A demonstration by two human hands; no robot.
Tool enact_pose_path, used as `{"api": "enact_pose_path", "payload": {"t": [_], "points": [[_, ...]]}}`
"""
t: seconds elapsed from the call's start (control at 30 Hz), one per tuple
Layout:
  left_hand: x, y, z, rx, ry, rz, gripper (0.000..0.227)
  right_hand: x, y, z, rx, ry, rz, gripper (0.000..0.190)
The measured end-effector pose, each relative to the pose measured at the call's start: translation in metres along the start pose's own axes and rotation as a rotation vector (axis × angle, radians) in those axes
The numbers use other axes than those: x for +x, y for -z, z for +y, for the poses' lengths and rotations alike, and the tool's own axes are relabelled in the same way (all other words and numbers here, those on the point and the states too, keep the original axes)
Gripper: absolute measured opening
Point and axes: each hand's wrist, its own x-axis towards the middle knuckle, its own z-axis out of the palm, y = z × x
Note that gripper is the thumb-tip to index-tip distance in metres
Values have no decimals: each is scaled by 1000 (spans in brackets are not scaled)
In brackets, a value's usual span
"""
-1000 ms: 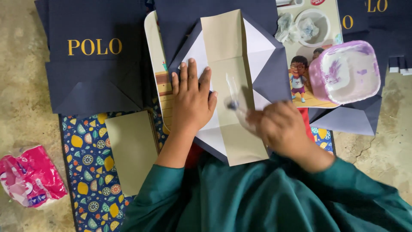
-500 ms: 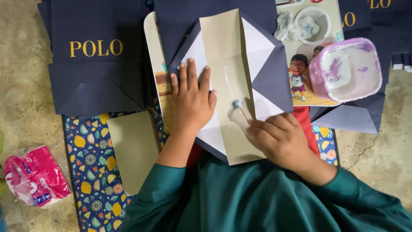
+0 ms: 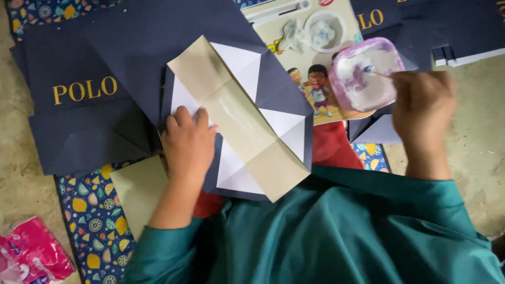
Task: The person assembles a paper box by applying glue to the inner flaps with a small stick, then folding and pressing the flaps to secure them. The person repeats the gluing and folding steps on multiple boxes, handling each one at a time.
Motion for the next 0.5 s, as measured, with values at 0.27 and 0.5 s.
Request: {"api": "enact_pose_path", "payload": {"t": [0.27, 0.5], "points": [[42, -22, -20, -353, -369, -326, 46, -11, -18, 11, -94, 26, -10, 11], [93, -21, -2, -323, -457, -602, 88, -13, -17, 12, -14, -41, -7, 6]]}}
